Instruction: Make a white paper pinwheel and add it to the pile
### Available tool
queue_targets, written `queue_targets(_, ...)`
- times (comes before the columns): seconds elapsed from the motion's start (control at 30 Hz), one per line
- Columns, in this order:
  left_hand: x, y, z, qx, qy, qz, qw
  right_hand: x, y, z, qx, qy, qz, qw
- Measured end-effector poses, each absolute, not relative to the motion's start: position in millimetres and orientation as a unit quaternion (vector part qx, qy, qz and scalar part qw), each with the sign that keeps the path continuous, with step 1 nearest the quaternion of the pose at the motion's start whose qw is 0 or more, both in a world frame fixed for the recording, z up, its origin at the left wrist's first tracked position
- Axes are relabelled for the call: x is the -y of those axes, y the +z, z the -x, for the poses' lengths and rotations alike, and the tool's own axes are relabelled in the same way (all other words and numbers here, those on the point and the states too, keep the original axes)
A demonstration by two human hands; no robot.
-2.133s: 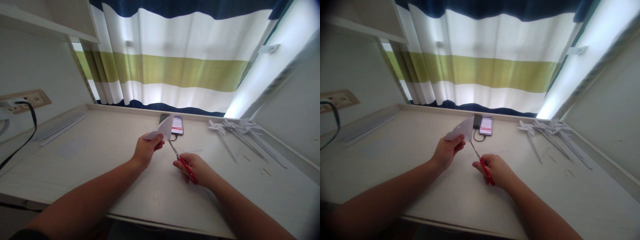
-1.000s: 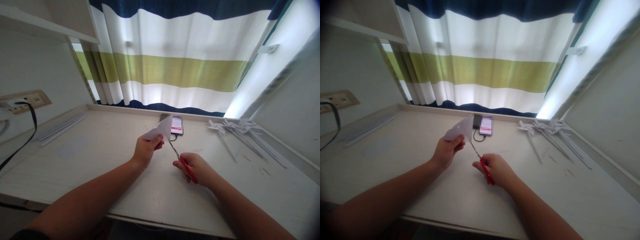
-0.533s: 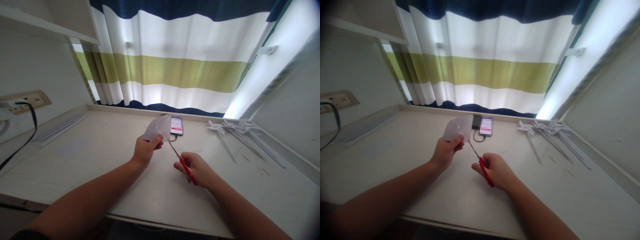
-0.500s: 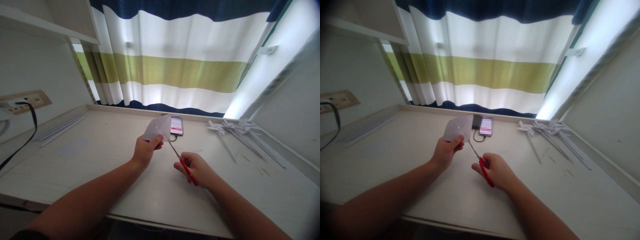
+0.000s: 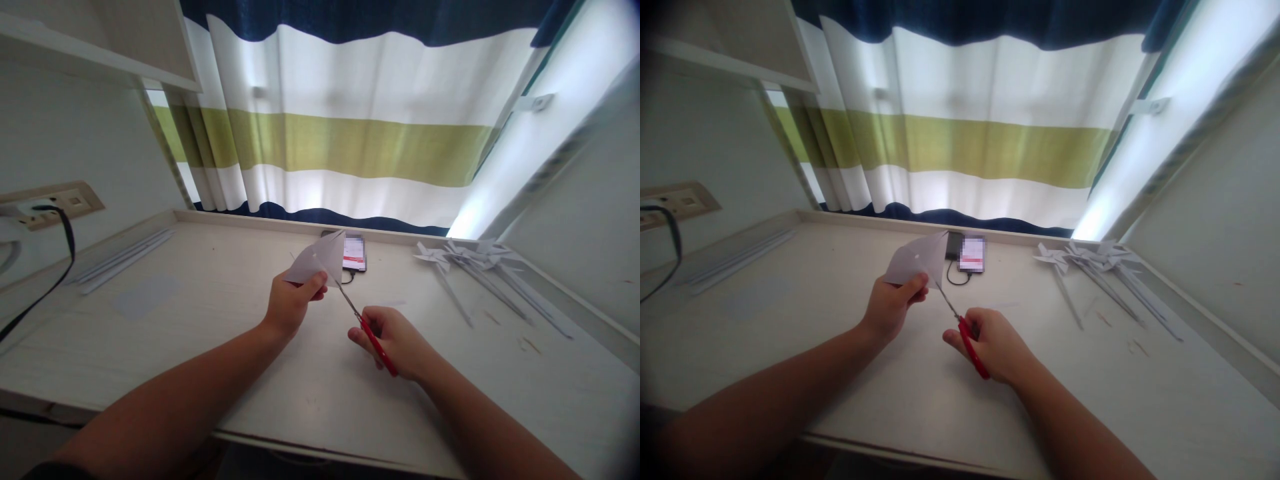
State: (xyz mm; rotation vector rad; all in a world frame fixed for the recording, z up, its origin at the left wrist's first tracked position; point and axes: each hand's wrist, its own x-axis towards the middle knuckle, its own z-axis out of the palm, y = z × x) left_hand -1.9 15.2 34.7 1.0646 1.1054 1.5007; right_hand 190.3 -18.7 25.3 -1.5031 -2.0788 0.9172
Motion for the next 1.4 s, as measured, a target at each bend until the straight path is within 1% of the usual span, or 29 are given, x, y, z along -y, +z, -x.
queue_targets(0.3,-13.1,35.3,0.6,-0.451,0.614,-0.453,0.463,17.8,26.9,-188.2,0.746,0.335,0.539,0.201)
queue_targets(0.6,-15.7,31.4,2.4,-0.43,0.613,-0.453,0.484,16.1,27.8,-188.7,0.746,0.331,0.547,0.186)
queue_targets(0.9,-14.1,33.8,2.2,-0.455,0.588,-0.474,0.473,16.4,30.1,-188.2,0.744,0.332,0.549,0.187)
queue_targets(1.4,-15.0,33.6,1.9,-0.466,0.589,-0.476,0.458,14.3,28.0,-188.8,0.75,0.316,0.549,0.191)
